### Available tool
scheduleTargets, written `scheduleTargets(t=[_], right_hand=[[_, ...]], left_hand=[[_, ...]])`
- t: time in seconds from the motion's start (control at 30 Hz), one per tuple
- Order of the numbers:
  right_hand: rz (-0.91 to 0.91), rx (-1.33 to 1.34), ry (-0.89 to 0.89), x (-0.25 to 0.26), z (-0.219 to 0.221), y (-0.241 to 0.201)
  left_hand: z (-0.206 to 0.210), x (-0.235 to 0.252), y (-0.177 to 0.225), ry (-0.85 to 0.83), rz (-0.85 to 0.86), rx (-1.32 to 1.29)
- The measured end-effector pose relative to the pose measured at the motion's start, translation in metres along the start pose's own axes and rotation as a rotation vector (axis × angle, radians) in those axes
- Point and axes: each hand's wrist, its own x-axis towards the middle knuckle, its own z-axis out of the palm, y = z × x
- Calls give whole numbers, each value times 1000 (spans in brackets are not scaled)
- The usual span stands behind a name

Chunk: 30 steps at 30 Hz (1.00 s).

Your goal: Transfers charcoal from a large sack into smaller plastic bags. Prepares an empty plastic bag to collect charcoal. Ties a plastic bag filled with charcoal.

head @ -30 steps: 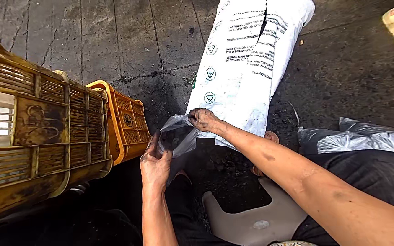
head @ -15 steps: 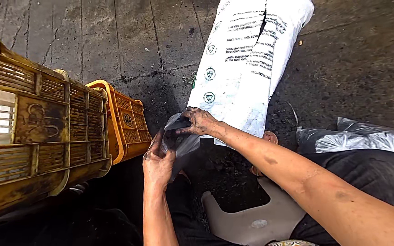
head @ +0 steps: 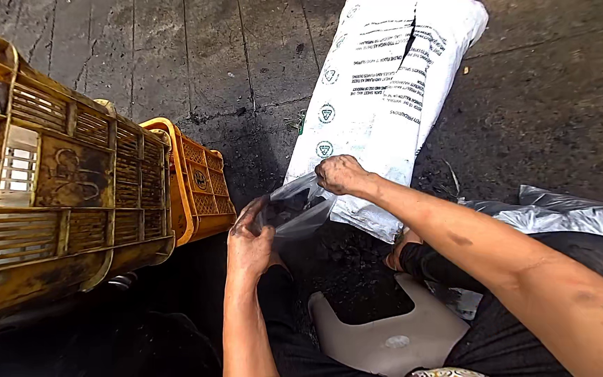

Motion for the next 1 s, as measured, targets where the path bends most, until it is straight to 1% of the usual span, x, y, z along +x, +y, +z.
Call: scheduleTargets(t=[0.07,0.13,0.17,0.2,0.27,0.33,0.47,0.57,0.63,0.7,0.77,0.8,0.83,0.87,0.93,0.97,1.0], right_hand=[[-90,106,-79,-12,-31,1],[-193,308,-46,-24,-48,1],[-214,381,-18,-27,-51,2],[-205,395,-9,-29,-54,4],[-161,312,-14,-33,-57,11],[-125,283,-22,-44,-64,17],[-71,400,48,-73,-60,28],[-17,388,144,-77,-39,37],[61,302,186,-76,-25,39],[106,288,246,-81,-15,33],[51,383,355,-86,-6,23],[1,452,380,-88,-1,15],[-41,514,329,-90,3,7],[-76,536,197,-91,8,-2],[-110,424,-79,-87,18,-14],[-109,349,-149,-83,25,-17],[-96,316,-165,-78,32,-19]], left_hand=[[-2,-1,-4,4,75,79],[-4,-1,-2,-16,84,240],[-4,-1,-1,-37,73,334],[-2,-1,1,-67,45,419],[4,0,6,-124,7,495],[10,-1,12,-115,35,450],[5,-11,16,-60,77,175],[11,-19,16,-91,53,1],[15,-21,15,-124,25,-53],[17,-22,13,-150,0,-69],[16,-22,12,-177,-6,-64],[15,-22,11,-188,5,-55],[14,-22,11,-198,17,-52],[13,-23,10,-205,24,-54],[10,-24,10,-199,17,-69],[8,-24,10,-190,10,-76],[6,-24,10,-181,4,-83]])
